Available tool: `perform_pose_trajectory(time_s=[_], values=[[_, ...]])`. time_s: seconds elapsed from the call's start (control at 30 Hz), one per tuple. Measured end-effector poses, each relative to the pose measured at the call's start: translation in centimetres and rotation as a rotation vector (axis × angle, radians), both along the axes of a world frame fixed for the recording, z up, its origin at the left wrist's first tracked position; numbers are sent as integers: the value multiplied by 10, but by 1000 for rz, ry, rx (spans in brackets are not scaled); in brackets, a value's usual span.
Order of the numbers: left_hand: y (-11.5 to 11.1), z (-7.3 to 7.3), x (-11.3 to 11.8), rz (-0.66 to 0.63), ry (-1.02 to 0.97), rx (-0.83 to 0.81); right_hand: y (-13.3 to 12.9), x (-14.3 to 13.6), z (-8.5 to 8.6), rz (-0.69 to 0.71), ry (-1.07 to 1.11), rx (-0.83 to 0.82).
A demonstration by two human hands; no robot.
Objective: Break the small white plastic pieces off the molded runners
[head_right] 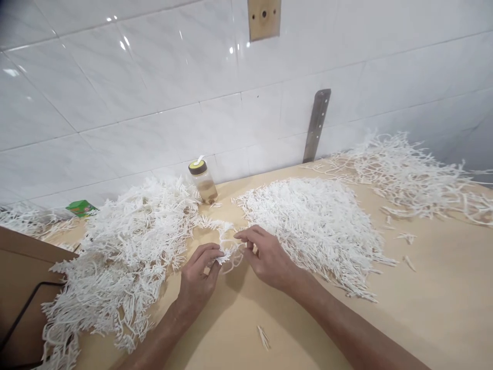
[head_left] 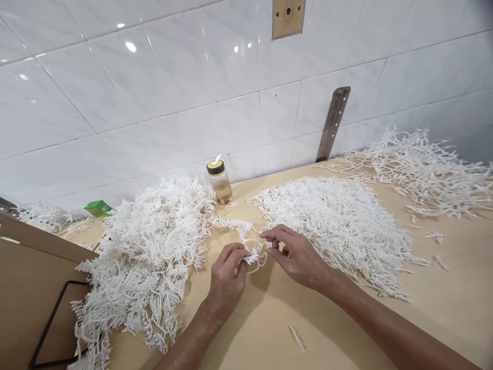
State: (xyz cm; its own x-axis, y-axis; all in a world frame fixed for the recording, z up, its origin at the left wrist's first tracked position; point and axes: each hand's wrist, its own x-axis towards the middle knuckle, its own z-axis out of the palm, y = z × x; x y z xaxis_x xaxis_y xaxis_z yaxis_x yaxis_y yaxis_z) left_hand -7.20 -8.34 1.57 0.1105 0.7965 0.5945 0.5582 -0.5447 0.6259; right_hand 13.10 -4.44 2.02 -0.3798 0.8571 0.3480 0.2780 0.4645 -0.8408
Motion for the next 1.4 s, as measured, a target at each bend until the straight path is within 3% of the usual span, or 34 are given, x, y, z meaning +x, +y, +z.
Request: perform_pose_trajectory(time_s=[0.1,0.3,0.53,0.73,0.87,1.13,1.27,1.4], values=[[-1,2,2,3,-55,-72,-4,-5,-3,77,-78,169],[0,-3,7,-19,-114,-220,-9,-16,-7,63,-54,138],[0,-8,10,-4,-241,-515,-9,-20,-11,-56,93,-240],[3,-10,12,50,-439,-640,-4,-22,-15,-70,244,-429],[4,-5,13,96,-370,-602,-4,-24,-13,-51,306,-530],[8,1,13,42,-142,-432,1,-21,-22,-96,234,-472],[12,5,12,63,-229,-476,0,-17,-20,-34,230,-493],[20,14,9,105,-447,-645,1,-15,-16,5,150,-468]])
